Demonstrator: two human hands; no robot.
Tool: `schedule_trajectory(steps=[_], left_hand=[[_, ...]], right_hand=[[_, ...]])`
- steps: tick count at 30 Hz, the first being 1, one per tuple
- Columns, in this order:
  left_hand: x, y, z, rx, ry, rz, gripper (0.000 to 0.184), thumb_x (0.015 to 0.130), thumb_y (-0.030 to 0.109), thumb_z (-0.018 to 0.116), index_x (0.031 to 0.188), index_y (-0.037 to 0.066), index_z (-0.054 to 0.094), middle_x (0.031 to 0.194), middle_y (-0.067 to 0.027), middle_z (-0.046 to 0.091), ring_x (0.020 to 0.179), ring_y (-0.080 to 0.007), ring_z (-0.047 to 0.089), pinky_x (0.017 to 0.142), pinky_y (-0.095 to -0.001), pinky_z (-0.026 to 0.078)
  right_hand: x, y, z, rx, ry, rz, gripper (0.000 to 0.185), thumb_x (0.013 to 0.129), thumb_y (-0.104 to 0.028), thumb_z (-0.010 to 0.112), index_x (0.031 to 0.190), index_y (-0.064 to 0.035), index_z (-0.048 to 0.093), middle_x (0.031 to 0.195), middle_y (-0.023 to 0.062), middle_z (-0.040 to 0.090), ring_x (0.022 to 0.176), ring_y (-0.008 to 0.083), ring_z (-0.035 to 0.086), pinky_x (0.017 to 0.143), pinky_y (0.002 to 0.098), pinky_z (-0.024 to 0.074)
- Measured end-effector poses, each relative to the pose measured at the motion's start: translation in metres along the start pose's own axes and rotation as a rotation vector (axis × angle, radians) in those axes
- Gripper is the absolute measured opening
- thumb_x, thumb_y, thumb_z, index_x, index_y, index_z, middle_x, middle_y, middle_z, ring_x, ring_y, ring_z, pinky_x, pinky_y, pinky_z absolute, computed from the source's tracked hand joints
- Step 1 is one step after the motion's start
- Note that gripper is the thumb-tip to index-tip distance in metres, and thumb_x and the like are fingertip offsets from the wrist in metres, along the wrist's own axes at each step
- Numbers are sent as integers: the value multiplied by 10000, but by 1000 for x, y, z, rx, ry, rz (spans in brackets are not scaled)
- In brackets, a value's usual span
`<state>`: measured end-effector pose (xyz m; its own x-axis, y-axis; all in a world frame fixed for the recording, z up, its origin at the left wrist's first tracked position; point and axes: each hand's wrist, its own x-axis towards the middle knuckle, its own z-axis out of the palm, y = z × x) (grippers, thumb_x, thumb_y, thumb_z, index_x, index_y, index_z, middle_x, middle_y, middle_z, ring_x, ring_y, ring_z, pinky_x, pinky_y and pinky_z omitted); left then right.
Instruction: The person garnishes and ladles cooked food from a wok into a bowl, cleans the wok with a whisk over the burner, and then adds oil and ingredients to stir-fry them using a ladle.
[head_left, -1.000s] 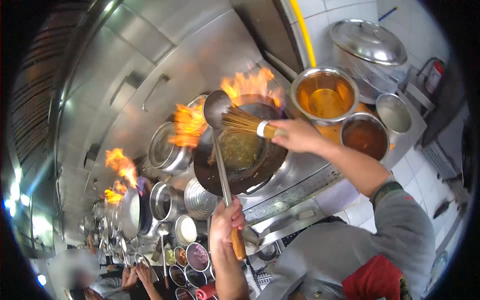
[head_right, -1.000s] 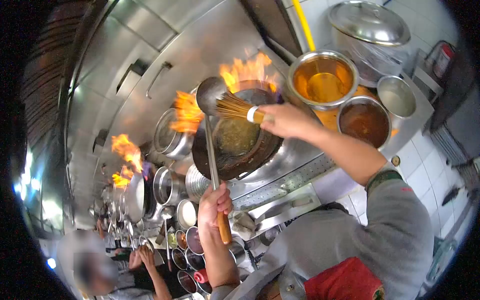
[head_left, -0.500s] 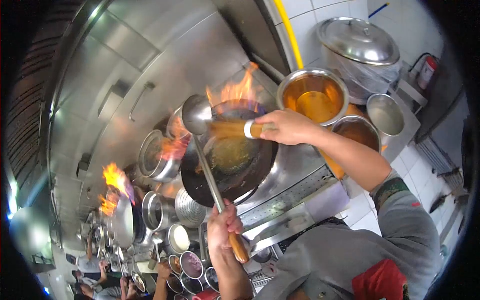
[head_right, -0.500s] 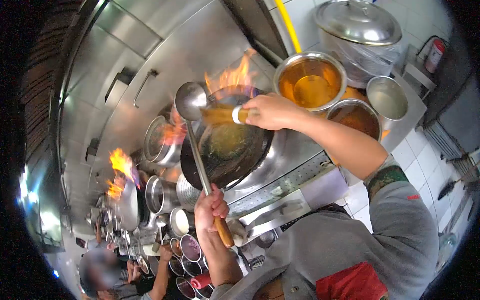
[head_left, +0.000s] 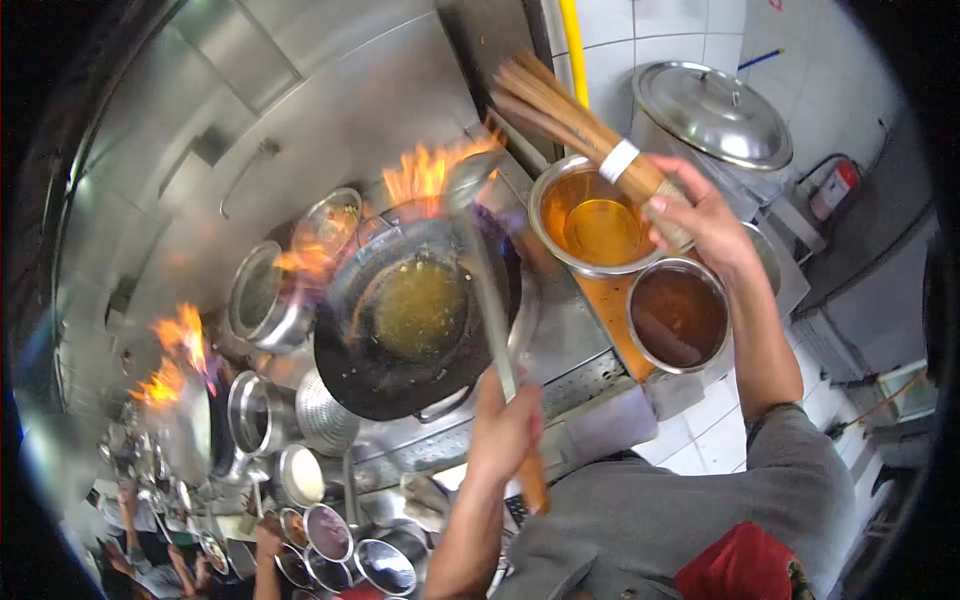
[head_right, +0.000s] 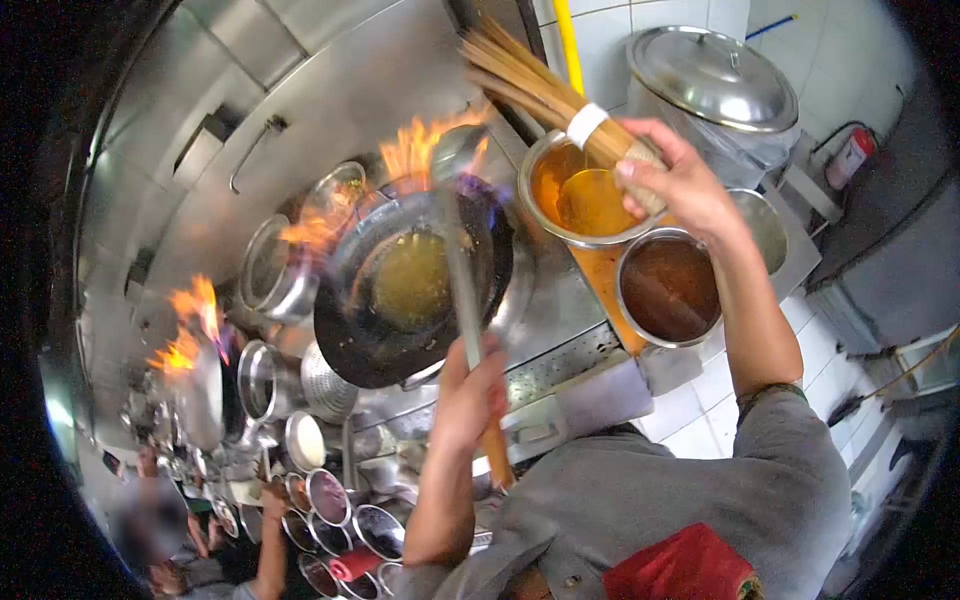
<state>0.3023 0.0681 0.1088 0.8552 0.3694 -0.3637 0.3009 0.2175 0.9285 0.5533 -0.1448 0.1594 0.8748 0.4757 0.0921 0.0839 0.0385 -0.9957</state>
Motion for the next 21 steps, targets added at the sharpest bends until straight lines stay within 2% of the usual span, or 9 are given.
schedule_trajectory(steps=[2,4,5,8,13,15,17,19,21], left_hand=[[47,-27,50,-21,-52,-12,268,931,148,580,1166,55,489,670,-10,509,526,-105,484,442,-276,384],[125,-104,103,210,49,208,319,929,164,577,1191,28,457,730,-90,573,562,-184,554,500,-350,462],[139,-102,126,216,90,223,360,922,171,574,1208,-7,446,835,-172,587,694,-274,576,613,-401,473],[163,-90,172,253,169,142,458,915,204,559,1233,-98,429,1133,-368,592,1070,-506,590,938,-522,464],[189,-116,174,490,-75,236,447,939,304,580,1154,-85,527,1169,-310,612,1082,-472,603,918,-520,475],[129,-92,142,353,-195,600,412,927,292,601,1167,-42,585,1165,-257,637,1085,-456,610,954,-514,461],[84,-82,92,525,-74,724,413,864,220,676,1216,18,599,1132,-237,657,1068,-412,621,948,-499,468],[34,-68,4,799,412,1010,443,818,233,728,1204,49,613,1220,-191,627,1127,-365,583,928,-487,434],[2,-60,-60,991,760,728,415,814,275,737,1153,66,620,1200,-145,597,1093,-323,553,874,-469,403]], right_hand=[[7,-33,11,-81,-83,-68,528,914,-205,703,1403,-116,524,982,54,663,773,113,638,622,257,524],[14,-64,39,-304,-218,-98,487,905,-204,710,1361,-106,570,1033,54,672,829,126,649,691,302,551],[30,-59,54,-610,-243,-389,427,894,-237,698,1295,-105,634,1067,101,709,897,238,690,818,387,554],[53,-53,127,-1040,-503,-537,353,870,-281,668,1176,-108,705,1108,177,707,1026,355,677,921,443,520],[89,0,242,-1672,-944,-235,280,810,-175,626,1004,-8,739,1028,223,716,980,378,692,863,458,548],[118,64,274,-1536,-769,-195,287,819,-180,619,991,20,731,1000,237,716,962,381,699,853,466,551],[120,70,299,-1433,-673,-223,293,840,-224,626,966,15,737,973,246,718,954,369,708,860,470,549],[105,45,291,-1514,-839,-288,315,842,-293,664,997,-33,751,960,215,728,938,365,709,858,458,548],[132,50,269,-1515,-894,-304,336,834,-362,695,1046,-110,761,960,171,738,915,341,714,847,447,549]])
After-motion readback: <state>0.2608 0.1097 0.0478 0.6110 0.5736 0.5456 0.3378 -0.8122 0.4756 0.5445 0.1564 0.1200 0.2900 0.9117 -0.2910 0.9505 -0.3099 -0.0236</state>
